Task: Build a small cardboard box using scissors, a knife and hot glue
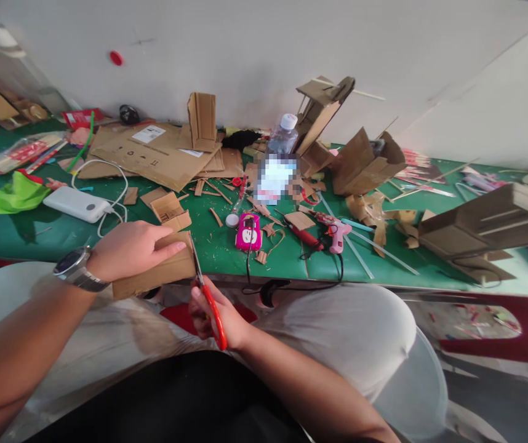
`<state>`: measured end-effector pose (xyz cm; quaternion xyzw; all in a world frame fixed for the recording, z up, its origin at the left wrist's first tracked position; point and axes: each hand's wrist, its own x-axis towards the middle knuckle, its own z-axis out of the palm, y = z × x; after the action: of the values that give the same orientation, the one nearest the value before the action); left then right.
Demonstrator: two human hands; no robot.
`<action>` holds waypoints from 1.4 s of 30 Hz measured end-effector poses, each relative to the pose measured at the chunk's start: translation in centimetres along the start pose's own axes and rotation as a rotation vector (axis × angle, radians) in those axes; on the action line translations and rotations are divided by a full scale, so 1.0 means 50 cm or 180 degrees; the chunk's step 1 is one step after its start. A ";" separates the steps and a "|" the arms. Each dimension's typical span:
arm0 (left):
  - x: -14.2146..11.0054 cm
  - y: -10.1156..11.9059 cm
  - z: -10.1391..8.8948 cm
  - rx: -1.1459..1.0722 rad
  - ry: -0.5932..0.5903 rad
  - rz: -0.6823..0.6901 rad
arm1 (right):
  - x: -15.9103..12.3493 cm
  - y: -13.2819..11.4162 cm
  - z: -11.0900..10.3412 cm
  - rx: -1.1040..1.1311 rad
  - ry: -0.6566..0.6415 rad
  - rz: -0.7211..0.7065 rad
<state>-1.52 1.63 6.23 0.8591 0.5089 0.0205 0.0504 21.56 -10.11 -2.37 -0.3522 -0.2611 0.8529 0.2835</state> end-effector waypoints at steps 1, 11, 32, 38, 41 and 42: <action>0.000 0.002 0.001 0.0002 -0.0015 -0.0011 | 0.001 0.002 0.000 0.0013 0.0017 0.0004; -0.002 0.007 -0.005 -0.0040 -0.0143 -0.0150 | -0.001 -0.008 -0.007 -0.0070 -0.0007 0.0083; -0.006 -0.030 -0.037 -0.2038 0.0594 -0.0078 | 0.006 -0.050 -0.013 -0.0392 0.0326 -0.1140; 0.000 -0.007 -0.011 -0.3668 0.0138 -0.0001 | 0.020 -0.046 -0.029 -0.0463 0.0598 -0.1718; -0.001 -0.002 -0.008 -0.3911 -0.0138 0.0080 | 0.022 -0.049 -0.034 -0.0489 0.0699 -0.1890; -0.002 0.001 -0.009 -0.3932 -0.0156 0.0109 | 0.021 -0.051 -0.034 -0.0510 0.0721 -0.1944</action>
<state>-1.55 1.57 6.69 0.6795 0.3878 0.2925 0.5498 22.96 -7.21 -2.24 -0.3714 -0.3876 0.6607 0.5247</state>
